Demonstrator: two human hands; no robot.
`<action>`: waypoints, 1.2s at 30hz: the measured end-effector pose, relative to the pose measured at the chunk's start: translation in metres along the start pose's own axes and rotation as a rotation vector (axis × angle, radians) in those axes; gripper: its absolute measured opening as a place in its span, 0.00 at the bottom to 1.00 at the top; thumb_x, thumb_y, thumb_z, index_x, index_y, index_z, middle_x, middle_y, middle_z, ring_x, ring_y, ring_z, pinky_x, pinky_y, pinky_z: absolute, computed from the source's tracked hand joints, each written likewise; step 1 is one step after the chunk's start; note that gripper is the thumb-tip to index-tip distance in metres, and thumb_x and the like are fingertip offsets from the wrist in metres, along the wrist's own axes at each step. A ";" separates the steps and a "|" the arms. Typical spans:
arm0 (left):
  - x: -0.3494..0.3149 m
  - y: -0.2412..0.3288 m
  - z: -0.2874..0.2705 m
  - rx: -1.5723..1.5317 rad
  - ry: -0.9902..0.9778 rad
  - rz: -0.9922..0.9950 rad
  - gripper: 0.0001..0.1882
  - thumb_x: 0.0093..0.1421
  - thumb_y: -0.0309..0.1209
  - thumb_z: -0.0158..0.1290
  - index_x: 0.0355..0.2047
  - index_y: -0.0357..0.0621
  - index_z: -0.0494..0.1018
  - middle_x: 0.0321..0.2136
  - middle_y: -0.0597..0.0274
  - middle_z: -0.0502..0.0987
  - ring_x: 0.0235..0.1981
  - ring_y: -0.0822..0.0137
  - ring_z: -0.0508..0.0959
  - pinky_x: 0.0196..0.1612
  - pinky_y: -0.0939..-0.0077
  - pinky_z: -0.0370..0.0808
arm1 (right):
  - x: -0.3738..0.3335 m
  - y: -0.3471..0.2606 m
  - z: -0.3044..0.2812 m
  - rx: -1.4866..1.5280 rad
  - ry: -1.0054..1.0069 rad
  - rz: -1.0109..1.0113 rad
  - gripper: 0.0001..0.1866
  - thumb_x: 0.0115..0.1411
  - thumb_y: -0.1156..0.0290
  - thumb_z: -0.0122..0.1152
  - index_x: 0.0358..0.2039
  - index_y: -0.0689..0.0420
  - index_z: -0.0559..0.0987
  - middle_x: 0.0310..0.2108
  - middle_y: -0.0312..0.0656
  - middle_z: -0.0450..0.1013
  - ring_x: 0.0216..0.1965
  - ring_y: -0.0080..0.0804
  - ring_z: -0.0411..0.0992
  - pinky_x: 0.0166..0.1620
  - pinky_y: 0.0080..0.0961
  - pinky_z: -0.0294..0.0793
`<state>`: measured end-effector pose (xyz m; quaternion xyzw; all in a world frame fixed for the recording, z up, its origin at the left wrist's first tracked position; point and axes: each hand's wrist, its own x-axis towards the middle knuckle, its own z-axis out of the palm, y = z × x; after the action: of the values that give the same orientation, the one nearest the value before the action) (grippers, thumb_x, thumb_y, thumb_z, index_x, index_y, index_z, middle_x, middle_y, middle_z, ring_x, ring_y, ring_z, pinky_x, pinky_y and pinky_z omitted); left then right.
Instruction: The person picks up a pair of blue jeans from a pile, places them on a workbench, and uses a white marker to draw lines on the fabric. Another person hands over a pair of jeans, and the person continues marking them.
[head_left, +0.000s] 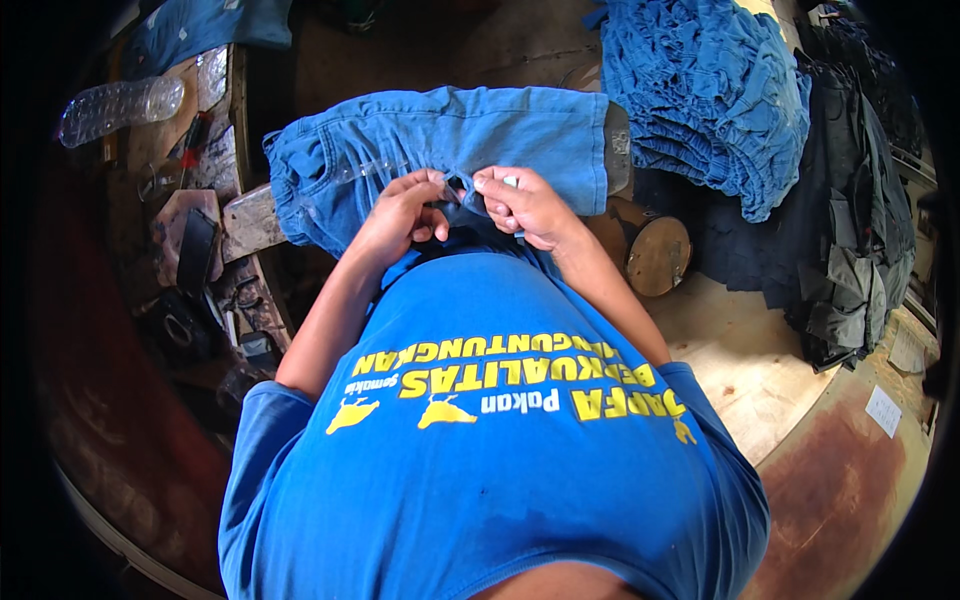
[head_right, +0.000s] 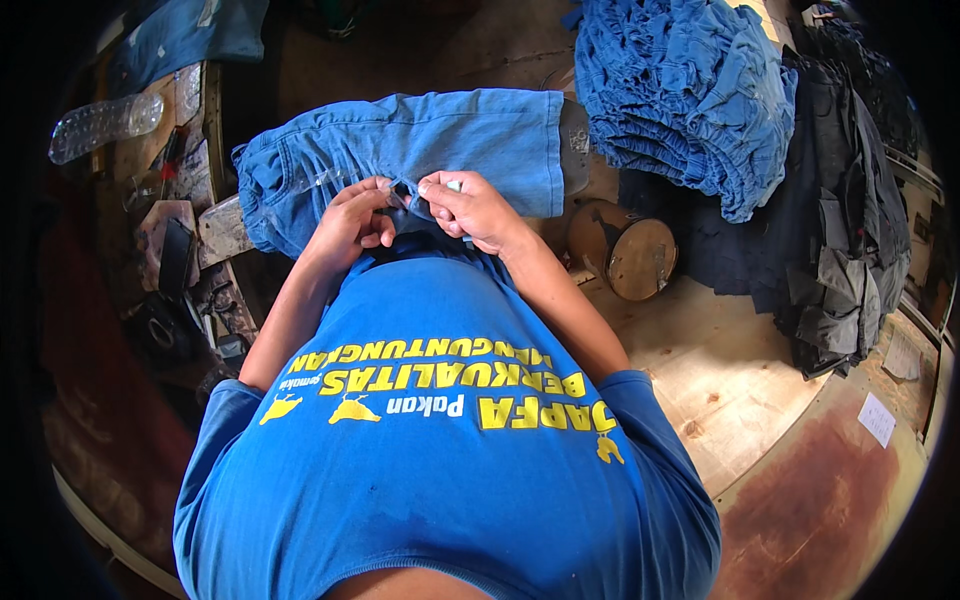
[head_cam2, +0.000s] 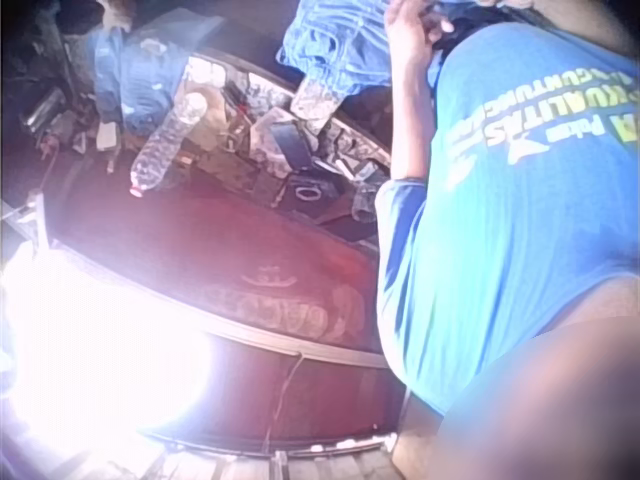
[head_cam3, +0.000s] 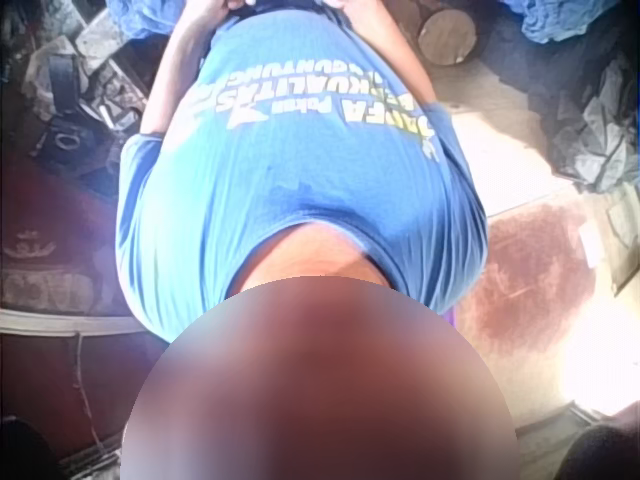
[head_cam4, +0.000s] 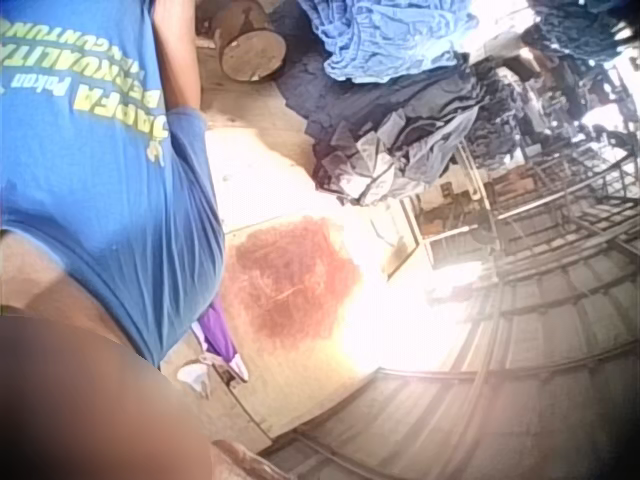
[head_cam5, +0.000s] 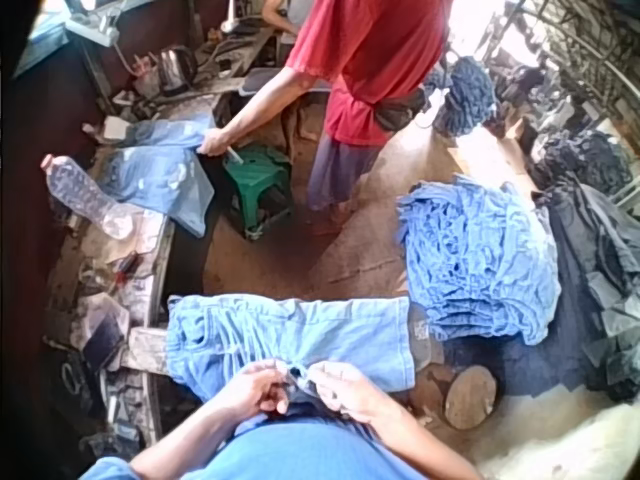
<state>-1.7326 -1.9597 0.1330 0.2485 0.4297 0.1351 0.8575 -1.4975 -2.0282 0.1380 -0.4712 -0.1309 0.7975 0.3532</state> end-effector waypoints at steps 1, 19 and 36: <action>0.000 0.000 0.001 0.015 0.020 0.001 0.11 0.77 0.34 0.51 0.49 0.39 0.74 0.44 0.58 0.82 0.21 0.72 0.80 0.18 0.84 0.62 | 0.000 -0.001 0.001 -0.054 0.002 -0.015 0.10 0.78 0.63 0.62 0.47 0.58 0.80 0.25 0.25 0.66 0.21 0.09 0.60 0.22 0.11 0.58; 0.008 0.004 0.003 0.026 -0.004 -0.010 0.09 0.74 0.32 0.50 0.43 0.39 0.75 0.34 0.58 0.81 0.20 0.72 0.79 0.18 0.82 0.64 | 0.002 0.001 0.006 -0.106 0.027 -0.060 0.10 0.80 0.63 0.57 0.47 0.57 0.77 0.26 0.26 0.66 0.21 0.11 0.60 0.23 0.13 0.58; -0.001 -0.003 0.016 0.231 0.213 0.132 0.11 0.77 0.36 0.53 0.47 0.40 0.74 0.35 0.60 0.84 0.15 0.75 0.76 0.17 0.82 0.65 | -0.006 -0.005 0.006 0.028 -0.012 0.031 0.11 0.80 0.63 0.57 0.51 0.56 0.77 0.27 0.25 0.65 0.21 0.10 0.59 0.23 0.13 0.55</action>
<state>-1.7204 -1.9677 0.1407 0.3574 0.5137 0.1662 0.7621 -1.4991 -2.0281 0.1475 -0.4636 -0.1146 0.8074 0.3465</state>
